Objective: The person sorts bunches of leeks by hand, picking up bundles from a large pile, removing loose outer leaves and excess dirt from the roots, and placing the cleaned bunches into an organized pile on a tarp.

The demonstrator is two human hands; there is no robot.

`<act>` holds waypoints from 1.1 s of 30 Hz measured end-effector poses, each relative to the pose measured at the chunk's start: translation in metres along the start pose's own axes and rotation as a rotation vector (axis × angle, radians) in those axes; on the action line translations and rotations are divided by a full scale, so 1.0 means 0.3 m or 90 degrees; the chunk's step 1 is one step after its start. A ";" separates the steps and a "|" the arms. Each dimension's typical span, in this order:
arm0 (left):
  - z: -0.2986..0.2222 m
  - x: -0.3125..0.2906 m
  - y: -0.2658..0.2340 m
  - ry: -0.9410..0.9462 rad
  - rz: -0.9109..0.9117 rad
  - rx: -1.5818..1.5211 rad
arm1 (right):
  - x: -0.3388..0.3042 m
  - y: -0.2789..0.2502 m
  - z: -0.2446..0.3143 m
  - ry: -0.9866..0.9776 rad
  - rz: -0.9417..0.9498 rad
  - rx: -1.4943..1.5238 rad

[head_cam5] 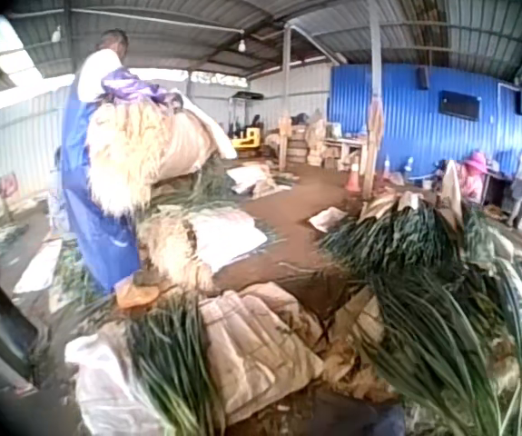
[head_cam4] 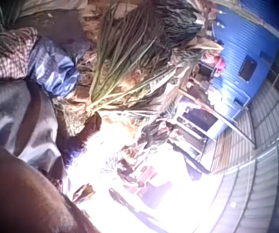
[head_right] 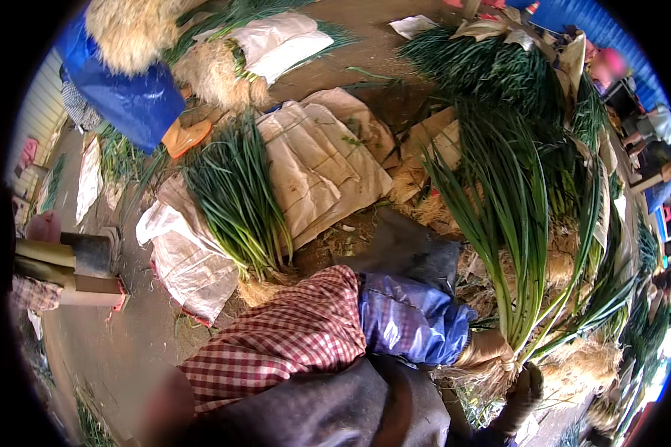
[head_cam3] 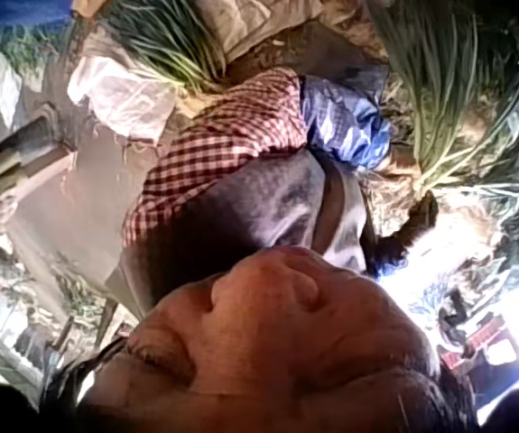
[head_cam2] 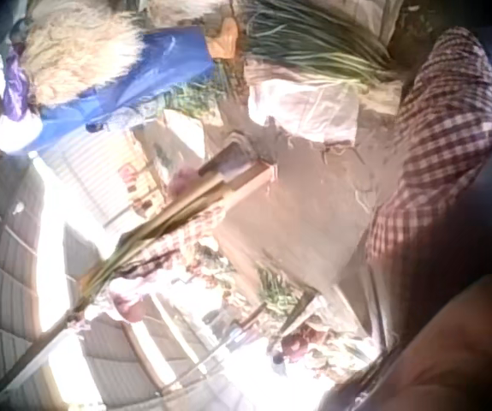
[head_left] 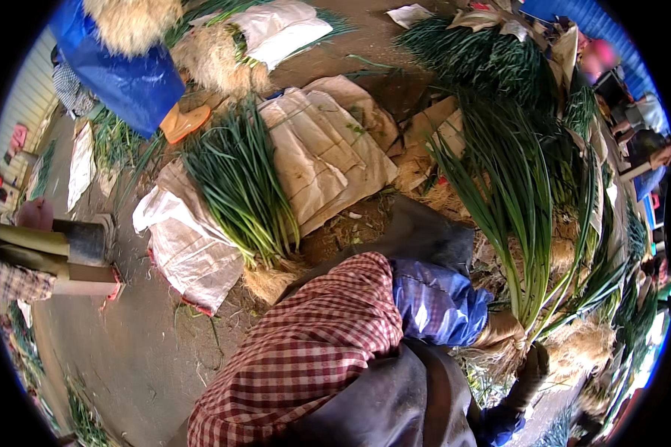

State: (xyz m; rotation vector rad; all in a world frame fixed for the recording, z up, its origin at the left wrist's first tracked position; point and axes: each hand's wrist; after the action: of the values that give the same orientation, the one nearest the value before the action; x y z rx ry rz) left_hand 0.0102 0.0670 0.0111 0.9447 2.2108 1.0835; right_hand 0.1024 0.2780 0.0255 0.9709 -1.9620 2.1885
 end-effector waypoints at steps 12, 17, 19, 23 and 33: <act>-0.059 0.043 -0.052 -0.035 -0.021 -0.073 | -0.079 -0.207 0.042 0.682 0.177 0.238; 0.031 0.065 -0.039 -0.017 -0.063 0.103 | -0.196 -0.123 -0.004 0.356 0.109 0.113; 0.027 0.029 -0.037 -0.022 -0.054 0.093 | -0.159 -0.142 0.036 0.374 0.110 0.142; -0.018 -0.011 -0.064 -0.072 0.130 0.096 | -0.053 -0.053 0.151 0.577 0.059 0.437; -0.035 0.021 -0.130 -0.195 0.154 -0.113 | 0.065 0.351 0.054 0.531 -0.194 0.940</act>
State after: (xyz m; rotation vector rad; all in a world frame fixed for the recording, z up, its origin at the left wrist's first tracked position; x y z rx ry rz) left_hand -0.0152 0.0494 -0.0157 1.2303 1.7574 1.1335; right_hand 0.0482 0.2354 -0.0580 0.1290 0.2809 2.8470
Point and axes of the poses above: each hand's wrist, its own x-axis towards the middle knuckle, its own y-axis out of the palm, z = x × y, and after that the axes turned 1 degree about z, right-handed
